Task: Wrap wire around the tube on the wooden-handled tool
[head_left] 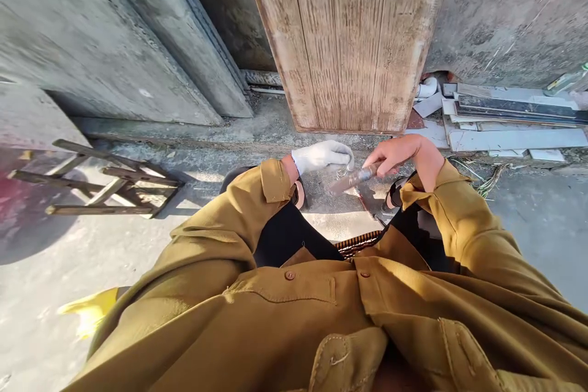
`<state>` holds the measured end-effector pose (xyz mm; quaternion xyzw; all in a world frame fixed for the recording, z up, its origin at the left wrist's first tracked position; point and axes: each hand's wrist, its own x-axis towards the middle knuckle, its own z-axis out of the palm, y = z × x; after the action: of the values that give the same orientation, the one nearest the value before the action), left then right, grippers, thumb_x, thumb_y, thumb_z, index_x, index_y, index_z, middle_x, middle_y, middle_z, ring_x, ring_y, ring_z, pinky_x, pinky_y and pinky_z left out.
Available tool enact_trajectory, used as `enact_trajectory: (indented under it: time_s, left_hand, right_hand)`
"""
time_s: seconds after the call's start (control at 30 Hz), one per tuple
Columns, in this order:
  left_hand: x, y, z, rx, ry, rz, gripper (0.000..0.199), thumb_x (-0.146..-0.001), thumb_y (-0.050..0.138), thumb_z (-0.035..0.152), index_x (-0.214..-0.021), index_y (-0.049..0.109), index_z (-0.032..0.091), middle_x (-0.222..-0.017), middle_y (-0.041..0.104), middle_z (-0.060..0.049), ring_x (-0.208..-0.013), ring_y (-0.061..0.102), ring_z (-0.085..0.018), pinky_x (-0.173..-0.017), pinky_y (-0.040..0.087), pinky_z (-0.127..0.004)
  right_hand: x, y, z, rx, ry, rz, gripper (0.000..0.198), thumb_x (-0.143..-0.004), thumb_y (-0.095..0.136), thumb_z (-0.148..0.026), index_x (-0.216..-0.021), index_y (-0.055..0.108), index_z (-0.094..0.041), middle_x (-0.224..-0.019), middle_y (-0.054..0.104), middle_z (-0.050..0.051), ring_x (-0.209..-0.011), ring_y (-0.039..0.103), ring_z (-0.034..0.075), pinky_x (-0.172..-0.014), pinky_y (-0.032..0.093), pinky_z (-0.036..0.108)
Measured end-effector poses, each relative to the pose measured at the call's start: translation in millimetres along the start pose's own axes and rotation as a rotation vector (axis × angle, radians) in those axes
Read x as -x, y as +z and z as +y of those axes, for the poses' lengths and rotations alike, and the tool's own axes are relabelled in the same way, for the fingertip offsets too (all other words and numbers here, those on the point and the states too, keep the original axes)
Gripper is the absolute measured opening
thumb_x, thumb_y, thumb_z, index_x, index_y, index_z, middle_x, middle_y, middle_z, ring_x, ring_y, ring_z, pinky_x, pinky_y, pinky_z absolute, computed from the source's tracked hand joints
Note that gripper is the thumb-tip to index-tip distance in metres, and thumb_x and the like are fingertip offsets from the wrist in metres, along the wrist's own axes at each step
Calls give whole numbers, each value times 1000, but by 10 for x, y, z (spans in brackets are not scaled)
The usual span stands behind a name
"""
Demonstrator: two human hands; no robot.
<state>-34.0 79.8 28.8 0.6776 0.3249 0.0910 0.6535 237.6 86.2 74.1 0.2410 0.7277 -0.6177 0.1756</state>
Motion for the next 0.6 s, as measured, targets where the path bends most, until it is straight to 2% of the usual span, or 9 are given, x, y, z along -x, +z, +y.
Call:
enact_trajectory:
  time_s: [0.07,0.13,0.27,0.4,0.43,0.5,0.57,0.6]
  left_hand:
    - [-94,-41,-4,167,81,56,45,-78,86,60,-82,73,18,-55,53,0,-50,46,-14,-53,36,-30]
    - [-192,-58,-43,316,143,112,53,-79,89,68,-84,71,18,-52,51,2,-50,50,-15,-55,43,-30]
    - [-366,-9,-166,433,91,98,58,-82,89,71,-91,72,17,-52,53,3,-46,51,-14,-51,43,-28]
    - [-440,128,-189,419,23,81,46,-93,80,62,-95,72,17,-53,50,4,-46,47,-12,-48,36,-25]
    - [-438,163,-165,390,7,72,42,-95,77,59,-95,72,17,-54,49,4,-46,45,-12,-48,34,-25]
    - [-412,220,-85,294,-15,37,35,-98,71,52,-95,73,17,-53,46,4,-46,40,-11,-49,33,-25]
    - [-367,244,16,112,-4,34,29,-99,65,44,-94,75,17,-55,47,4,-50,41,-12,-53,34,-26]
    - [-343,242,63,-21,15,62,26,-99,63,40,-92,76,18,-59,53,3,-54,45,-12,-57,37,-26]
  right_hand:
    - [119,-23,32,-130,-228,177,41,-88,81,-57,-91,66,-19,-67,55,-5,-58,46,10,-59,39,25]
    - [190,-12,50,-207,-314,465,42,-95,77,-58,-87,60,-20,-68,54,-3,-60,45,11,-61,42,26]
    - [160,-3,102,-276,-203,864,34,-105,64,-48,-86,58,-21,-74,58,2,-68,52,14,-68,50,28]
    - [45,-124,289,-363,-61,1158,29,-111,52,-51,-108,59,-22,-90,65,7,-73,56,18,-67,54,31]
    - [27,-157,347,-327,8,1200,28,-112,50,-49,-116,59,-22,-94,66,8,-73,57,19,-67,54,32]
    - [5,-192,443,-113,206,1209,30,-113,47,-43,-131,58,-21,-100,69,11,-78,60,21,-70,54,34]
    - [-14,-166,488,149,386,1110,31,-111,51,-37,-134,61,-19,-106,71,15,-84,62,25,-75,52,38]
    - [-29,-128,487,245,441,1021,26,-108,57,-33,-128,66,-18,-106,72,17,-85,63,27,-76,50,40]
